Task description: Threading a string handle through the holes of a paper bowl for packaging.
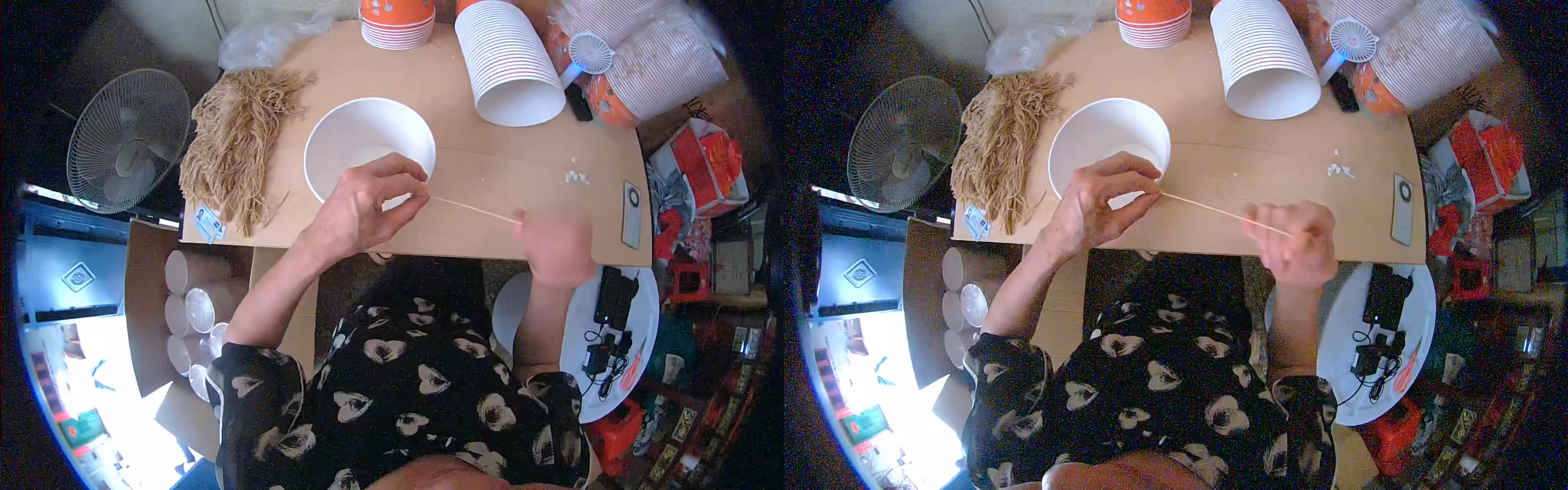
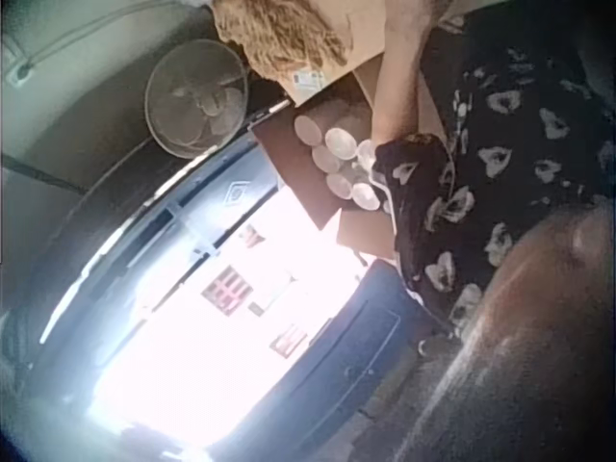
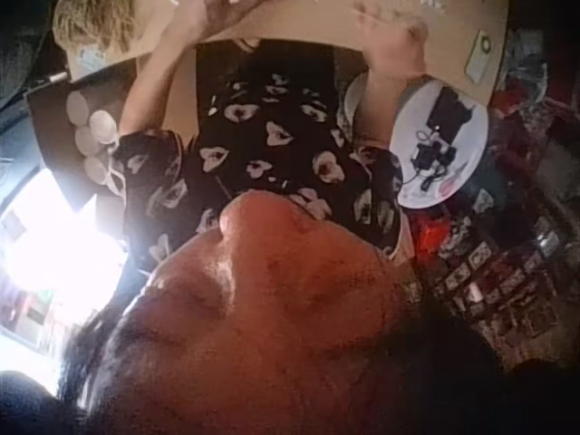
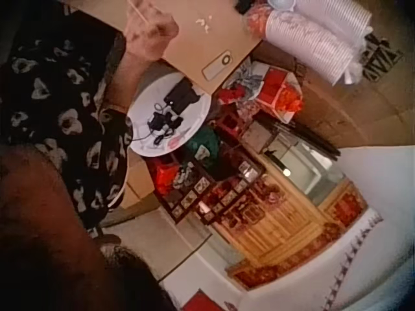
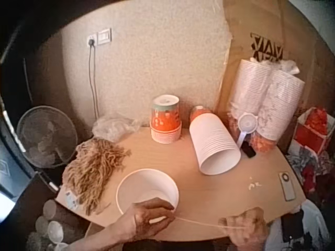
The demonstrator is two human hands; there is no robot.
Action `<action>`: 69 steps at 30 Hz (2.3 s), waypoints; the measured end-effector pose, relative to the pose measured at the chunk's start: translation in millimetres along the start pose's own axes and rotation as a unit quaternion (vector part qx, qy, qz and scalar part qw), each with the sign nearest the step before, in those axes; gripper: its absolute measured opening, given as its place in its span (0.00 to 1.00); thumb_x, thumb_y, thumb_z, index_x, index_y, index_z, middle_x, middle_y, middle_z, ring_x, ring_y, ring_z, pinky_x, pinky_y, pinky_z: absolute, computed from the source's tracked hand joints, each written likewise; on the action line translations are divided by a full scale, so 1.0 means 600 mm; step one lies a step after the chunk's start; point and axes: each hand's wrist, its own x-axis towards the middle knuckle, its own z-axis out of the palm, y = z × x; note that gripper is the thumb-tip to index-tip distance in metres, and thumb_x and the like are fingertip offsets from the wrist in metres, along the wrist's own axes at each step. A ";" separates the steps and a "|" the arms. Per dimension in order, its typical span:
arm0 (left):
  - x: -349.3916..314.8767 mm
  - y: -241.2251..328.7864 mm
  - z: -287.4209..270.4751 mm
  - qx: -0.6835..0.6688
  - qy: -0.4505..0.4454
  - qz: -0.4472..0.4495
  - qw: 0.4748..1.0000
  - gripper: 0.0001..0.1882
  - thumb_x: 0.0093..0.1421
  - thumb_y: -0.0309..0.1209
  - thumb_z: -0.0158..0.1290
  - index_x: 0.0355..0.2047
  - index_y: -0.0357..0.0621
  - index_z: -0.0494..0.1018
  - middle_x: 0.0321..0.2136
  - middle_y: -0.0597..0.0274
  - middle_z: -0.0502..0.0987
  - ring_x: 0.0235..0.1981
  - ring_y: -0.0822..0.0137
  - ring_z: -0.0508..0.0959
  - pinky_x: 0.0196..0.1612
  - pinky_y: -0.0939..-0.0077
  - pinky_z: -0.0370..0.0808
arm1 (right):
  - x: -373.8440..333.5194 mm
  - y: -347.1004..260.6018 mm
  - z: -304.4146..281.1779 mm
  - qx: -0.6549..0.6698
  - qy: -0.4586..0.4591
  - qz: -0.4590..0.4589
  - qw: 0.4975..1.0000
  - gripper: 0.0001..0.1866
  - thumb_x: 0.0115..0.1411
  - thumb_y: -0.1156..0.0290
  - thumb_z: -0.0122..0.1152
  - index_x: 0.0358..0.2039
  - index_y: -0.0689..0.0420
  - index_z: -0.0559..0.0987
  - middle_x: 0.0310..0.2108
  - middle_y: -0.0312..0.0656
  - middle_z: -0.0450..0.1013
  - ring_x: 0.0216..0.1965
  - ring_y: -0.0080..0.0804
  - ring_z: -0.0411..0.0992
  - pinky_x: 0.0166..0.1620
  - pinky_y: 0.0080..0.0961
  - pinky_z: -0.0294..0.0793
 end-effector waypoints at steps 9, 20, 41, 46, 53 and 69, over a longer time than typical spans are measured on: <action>-0.023 0.004 -0.008 0.006 -0.006 -0.032 0.999 0.06 0.53 0.24 0.62 0.33 0.39 0.80 0.38 0.55 0.81 0.32 0.55 0.83 0.36 0.67 0.82 | -0.016 -0.009 0.022 -0.006 -0.028 0.032 0.999 0.19 0.68 0.58 0.55 0.22 0.54 0.70 0.13 0.33 0.65 0.17 0.25 0.59 0.27 0.28 0.57; -0.027 -0.087 -0.067 0.254 0.121 -0.144 0.949 0.36 0.47 0.16 0.49 0.61 0.25 0.59 0.60 0.31 0.64 0.61 0.38 0.66 0.64 0.56 0.65 | -0.005 -0.017 0.098 -0.171 -0.050 -0.002 0.984 0.18 0.66 0.62 0.61 0.22 0.57 0.73 0.13 0.34 0.69 0.12 0.22 0.61 0.22 0.23 0.55; 0.185 -0.145 -0.026 0.108 -0.225 0.126 0.960 0.17 0.45 0.14 0.51 0.34 0.44 0.80 0.38 0.54 0.82 0.50 0.49 0.79 0.53 0.58 0.76 | -0.015 0.017 0.091 -0.310 -0.122 0.257 0.907 0.03 0.61 0.78 0.60 0.33 0.63 0.81 0.25 0.40 0.78 0.26 0.23 0.76 0.31 0.21 0.74; 0.132 -0.074 -0.023 0.074 -0.057 0.163 0.982 0.19 0.51 0.16 0.52 0.43 0.43 0.79 0.46 0.53 0.80 0.47 0.49 0.80 0.48 0.61 0.77 | -0.025 0.068 0.085 -0.323 -0.047 0.307 0.894 0.08 0.65 0.72 0.58 0.36 0.65 0.80 0.24 0.36 0.76 0.26 0.18 0.73 0.32 0.18 0.73; -0.019 0.094 -0.031 -0.109 -0.107 -0.112 0.982 0.17 0.59 0.29 0.62 0.49 0.42 0.77 0.41 0.53 0.81 0.35 0.61 0.83 0.36 0.70 0.80 | -0.025 0.083 0.081 -0.262 0.005 0.273 0.926 0.10 0.67 0.72 0.58 0.35 0.68 0.79 0.26 0.38 0.75 0.27 0.19 0.72 0.31 0.17 0.72; -0.102 0.053 -0.041 -0.080 -0.059 -0.081 0.992 0.04 0.57 0.24 0.60 0.33 0.38 0.79 0.28 0.56 0.78 0.27 0.57 0.80 0.30 0.67 0.77 | -0.050 0.090 0.077 -0.344 0.098 0.260 0.897 0.09 0.65 0.72 0.60 0.37 0.67 0.79 0.28 0.39 0.78 0.29 0.20 0.75 0.35 0.18 0.75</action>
